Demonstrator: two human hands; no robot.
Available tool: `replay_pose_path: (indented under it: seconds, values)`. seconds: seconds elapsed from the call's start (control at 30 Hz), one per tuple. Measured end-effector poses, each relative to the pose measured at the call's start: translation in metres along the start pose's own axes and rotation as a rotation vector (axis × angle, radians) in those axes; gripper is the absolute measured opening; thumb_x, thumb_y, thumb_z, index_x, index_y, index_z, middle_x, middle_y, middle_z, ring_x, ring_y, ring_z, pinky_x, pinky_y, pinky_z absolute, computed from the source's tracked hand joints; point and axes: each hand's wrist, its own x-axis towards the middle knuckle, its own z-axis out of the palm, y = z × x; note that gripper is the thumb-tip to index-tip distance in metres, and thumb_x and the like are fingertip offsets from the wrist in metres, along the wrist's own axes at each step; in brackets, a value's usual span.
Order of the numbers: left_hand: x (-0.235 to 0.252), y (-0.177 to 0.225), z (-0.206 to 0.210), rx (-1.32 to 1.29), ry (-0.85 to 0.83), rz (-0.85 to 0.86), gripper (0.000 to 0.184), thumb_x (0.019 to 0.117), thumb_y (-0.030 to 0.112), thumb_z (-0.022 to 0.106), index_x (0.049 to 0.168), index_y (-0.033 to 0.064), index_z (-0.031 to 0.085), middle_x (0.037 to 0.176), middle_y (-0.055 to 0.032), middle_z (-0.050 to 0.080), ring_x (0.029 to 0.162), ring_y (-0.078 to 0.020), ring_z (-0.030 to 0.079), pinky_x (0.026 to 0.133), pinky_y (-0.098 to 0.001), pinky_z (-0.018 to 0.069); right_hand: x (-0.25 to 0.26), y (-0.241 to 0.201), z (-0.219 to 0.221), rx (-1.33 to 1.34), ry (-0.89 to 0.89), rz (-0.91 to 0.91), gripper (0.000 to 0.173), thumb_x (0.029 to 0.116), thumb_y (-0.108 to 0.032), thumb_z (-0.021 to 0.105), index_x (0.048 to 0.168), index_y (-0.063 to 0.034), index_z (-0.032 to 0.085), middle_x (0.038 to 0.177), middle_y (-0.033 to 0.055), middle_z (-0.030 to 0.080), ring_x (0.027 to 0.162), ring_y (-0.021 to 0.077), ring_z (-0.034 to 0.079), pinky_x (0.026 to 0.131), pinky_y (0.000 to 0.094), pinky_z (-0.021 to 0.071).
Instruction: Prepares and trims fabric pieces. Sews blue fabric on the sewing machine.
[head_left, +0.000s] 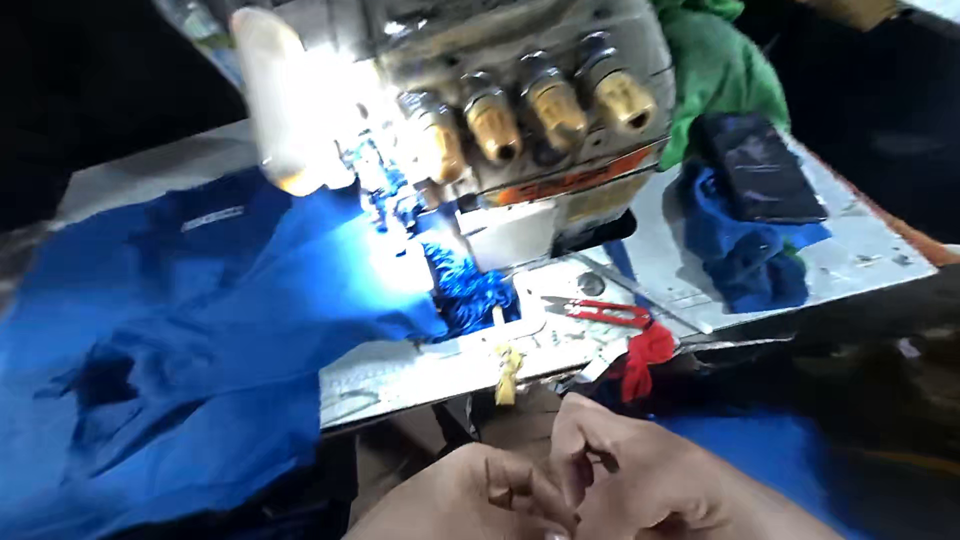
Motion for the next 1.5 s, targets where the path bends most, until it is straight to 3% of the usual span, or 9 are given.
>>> replay_pose_path:
  seconds: [0.13,0.23,0.33,0.4,0.6,0.73,0.87,1.3,1.5]
  values:
    - [-0.014,-0.007,0.0,-0.017,-0.003,0.025,0.014,0.0943,0.007,0.068,0.105,0.0136,0.074,0.096,0.0042,0.075,0.081,-0.0034,0.071,0.07,-0.0209,0.0598,0.0,0.004,0.007,-0.01,-0.056,-0.03,0.011,0.0983,-0.022,0.07,0.097,-0.012,0.074,0.097,0.0063,0.059,0.098,0.0087,0.054,0.085,0.0203,0.0445]
    - [-0.025,-0.013,0.001,-0.014,0.057,0.124,0.01,0.0948,0.017,0.071,0.104,0.0166,0.075,0.094,0.0057,0.074,0.08,-0.0023,0.07,0.069,-0.02,0.0591,0.001,0.004,0.015,0.014,-0.032,0.019,0.012,0.0985,-0.022,0.069,0.102,-0.0114,0.073,0.104,0.0032,0.063,0.1,0.0052,0.059,0.086,0.0175,0.0502]
    - [-0.034,-0.018,0.003,0.081,0.288,0.315,0.009,0.0967,0.021,0.069,0.102,0.0148,0.073,0.093,0.0047,0.074,0.079,-0.0044,0.071,0.071,-0.0232,0.0608,0.0,0.006,0.029,0.012,0.145,0.185,0.021,0.1039,-0.029,0.06,0.114,-0.0134,0.07,0.107,-0.0033,0.067,0.093,0.0009,0.065,0.079,0.0166,0.0565]
    - [-0.037,-0.021,0.005,0.193,0.475,0.421,0.009,0.0964,0.018,0.069,0.1,0.0111,0.072,0.091,0.004,0.072,0.078,-0.0054,0.07,0.071,-0.0246,0.0613,0.001,0.007,0.043,0.002,0.287,0.313,0.026,0.106,-0.035,0.055,0.109,-0.0166,0.072,0.1,-0.0062,0.069,0.083,0.0005,0.064,0.073,0.0175,0.0559]
    - [-0.04,-0.024,0.02,0.386,0.793,0.497,0.003,0.091,0.009,0.071,0.092,0.0081,0.074,0.083,0.0049,0.071,0.074,-0.0004,0.067,0.068,-0.0168,0.0577,0.009,0.009,0.075,-0.01,0.388,0.372,0.014,0.0981,-0.026,0.069,0.101,-0.0134,0.073,0.09,-0.007,0.071,0.077,-0.0012,0.065,0.068,0.0147,0.0556]
    - [-0.048,-0.03,0.013,0.366,0.722,0.484,0.014,0.097,0.018,0.068,0.104,0.0074,0.074,0.092,0.0024,0.072,0.08,-0.0047,0.069,0.072,-0.0221,0.0607,0.017,-0.005,0.077,-0.029,0.421,0.48,0.009,0.0964,-0.019,0.07,0.097,-0.0108,0.074,0.087,-0.0062,0.072,0.075,-0.0004,0.065,0.067,0.0155,0.055]
    - [-0.051,-0.029,0.02,0.468,0.799,0.488,0.011,0.0941,0.012,0.069,0.099,0.0054,0.077,0.087,0.0037,0.074,0.078,0.0006,0.068,0.072,-0.0152,0.0575,0.012,0.003,0.079,-0.105,0.415,0.434,0.009,0.0949,-0.025,0.071,0.096,-0.0165,0.074,0.088,-0.0076,0.071,0.076,-0.0007,0.065,0.066,0.0135,0.0546]
    - [-0.048,-0.044,0.009,0.476,0.827,0.542,0.009,0.0942,0.017,0.069,0.099,0.0113,0.073,0.087,0.0024,0.072,0.078,-0.0054,0.07,0.069,-0.0217,0.0604,0.014,0.009,0.087,-0.153,0.445,0.407,0.011,0.0961,-0.028,0.07,0.096,-0.0182,0.074,0.087,-0.0077,0.07,0.073,0.0005,0.065,0.064,0.0141,0.0553]
    - [-0.047,-0.039,0.013,0.609,0.904,0.583,0.011,0.0921,0.017,0.07,0.095,0.0085,0.075,0.084,0.004,0.073,0.076,-0.0004,0.068,0.067,-0.0159,0.0572,0.02,-0.009,0.086,-0.149,0.431,0.487,0.011,0.0964,-0.019,0.067,0.098,-0.0109,0.074,0.087,-0.0059,0.069,0.075,-0.0025,0.063,0.067,0.0132,0.0534]
